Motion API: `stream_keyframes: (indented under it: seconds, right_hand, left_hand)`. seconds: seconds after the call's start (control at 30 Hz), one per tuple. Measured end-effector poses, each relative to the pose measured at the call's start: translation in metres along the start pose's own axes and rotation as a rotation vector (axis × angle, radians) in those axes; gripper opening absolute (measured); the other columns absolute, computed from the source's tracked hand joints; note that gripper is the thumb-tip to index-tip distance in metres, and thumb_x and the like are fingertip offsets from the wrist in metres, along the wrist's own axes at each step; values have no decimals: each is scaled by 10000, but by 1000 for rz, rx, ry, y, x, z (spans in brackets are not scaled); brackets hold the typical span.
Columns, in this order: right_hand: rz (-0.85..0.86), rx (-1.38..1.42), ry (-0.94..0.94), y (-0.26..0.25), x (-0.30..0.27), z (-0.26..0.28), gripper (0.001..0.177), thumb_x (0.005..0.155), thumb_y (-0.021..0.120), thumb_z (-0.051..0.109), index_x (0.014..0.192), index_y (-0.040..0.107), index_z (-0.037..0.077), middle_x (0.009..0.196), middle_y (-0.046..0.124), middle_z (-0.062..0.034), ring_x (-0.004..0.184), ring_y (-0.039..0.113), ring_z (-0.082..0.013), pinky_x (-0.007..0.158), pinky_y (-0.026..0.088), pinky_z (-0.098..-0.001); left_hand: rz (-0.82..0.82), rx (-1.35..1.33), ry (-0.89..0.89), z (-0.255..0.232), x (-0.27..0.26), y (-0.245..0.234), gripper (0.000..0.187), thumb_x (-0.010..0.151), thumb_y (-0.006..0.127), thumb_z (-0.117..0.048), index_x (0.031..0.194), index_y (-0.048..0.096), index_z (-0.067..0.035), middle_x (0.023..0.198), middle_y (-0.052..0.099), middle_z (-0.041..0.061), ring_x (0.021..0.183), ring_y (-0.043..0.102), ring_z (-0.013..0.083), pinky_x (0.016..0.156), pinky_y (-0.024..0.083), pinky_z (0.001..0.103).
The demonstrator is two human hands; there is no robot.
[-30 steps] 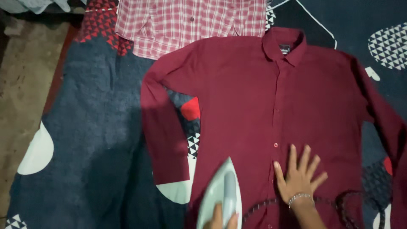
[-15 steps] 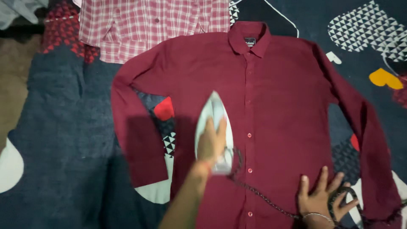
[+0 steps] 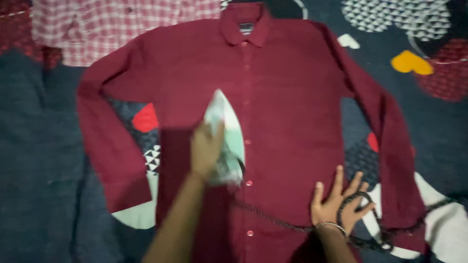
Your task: The person irons a maroon long-sleeved shirt laid flat on a patterned bedsheet. They smooth the fabric with one hand while moving a white electric iron over the front, sleeves, and collar. After ironing, the person folds the shirt and places it on a stack of other shirts.
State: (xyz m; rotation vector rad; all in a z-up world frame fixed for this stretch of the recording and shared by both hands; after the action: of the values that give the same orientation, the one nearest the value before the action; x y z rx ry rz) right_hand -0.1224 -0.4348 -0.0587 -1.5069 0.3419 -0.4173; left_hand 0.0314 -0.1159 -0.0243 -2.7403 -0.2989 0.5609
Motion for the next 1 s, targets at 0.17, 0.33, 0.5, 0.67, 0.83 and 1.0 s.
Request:
stream_keyframes:
  seconds: [0.17,0.33,0.5,0.67,0.83,1.0]
  right_hand:
    - [-13,-24,22,-4,-1,8,740,934,389,611,1607,298,317,1712,137,-146,1548,156,-402,1182,26,-715]
    - [-32,-14,18,-6,1,7,754,907,408,609,1590,311,304,1697,166,-152,1534,174,-406,1178,28,-713]
    - [-31,-5,13,-4,4,6,670,958,387,512,1587,315,293,1683,181,-179,1522,188,-425,1173,41,-726]
    - [-35,-8,25,-4,3,6,606,985,362,420,1579,329,307,1681,197,-175,1516,214,-419,1165,65,-733]
    - [-50,-5,10,-4,0,4,612,980,373,419,1579,334,300,1682,198,-178,1516,220,-432,1165,76,-734]
    - [-55,-38,20,-4,6,8,632,950,396,410,1570,336,306,1673,212,-166,1502,230,-428,1146,87,-751]
  left_hand:
    - [4,-217,73,-59,50,14,410,998,589,-402,921,644,-3,682,623,56,580,637,155,539,511,351]
    - [156,-45,148,-60,-75,42,355,934,677,-329,969,633,22,735,619,88,589,618,216,503,521,382]
    - [315,213,-8,-47,-150,88,375,950,574,-346,1159,679,-53,795,711,203,649,733,285,586,557,389]
    - [317,14,74,-69,-32,132,486,957,578,-488,956,682,-14,667,709,143,626,737,223,569,563,385]
    - [386,-196,71,-61,33,186,367,945,573,-321,1157,622,-25,867,683,217,692,682,247,604,553,364]
    - [351,433,1074,-34,-98,149,617,838,605,-173,1454,570,-144,1371,613,344,1060,712,452,900,560,448]
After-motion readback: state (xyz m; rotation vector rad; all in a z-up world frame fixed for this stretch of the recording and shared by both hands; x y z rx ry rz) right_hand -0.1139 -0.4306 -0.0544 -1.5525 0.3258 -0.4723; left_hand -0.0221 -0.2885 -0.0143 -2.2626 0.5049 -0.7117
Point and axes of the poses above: each hand's wrist, its own x-axis towards the middle knuckle, its own y-axis out of the palm, z = x × y, the point moved 1 cm from there along x, towards the middle knuckle
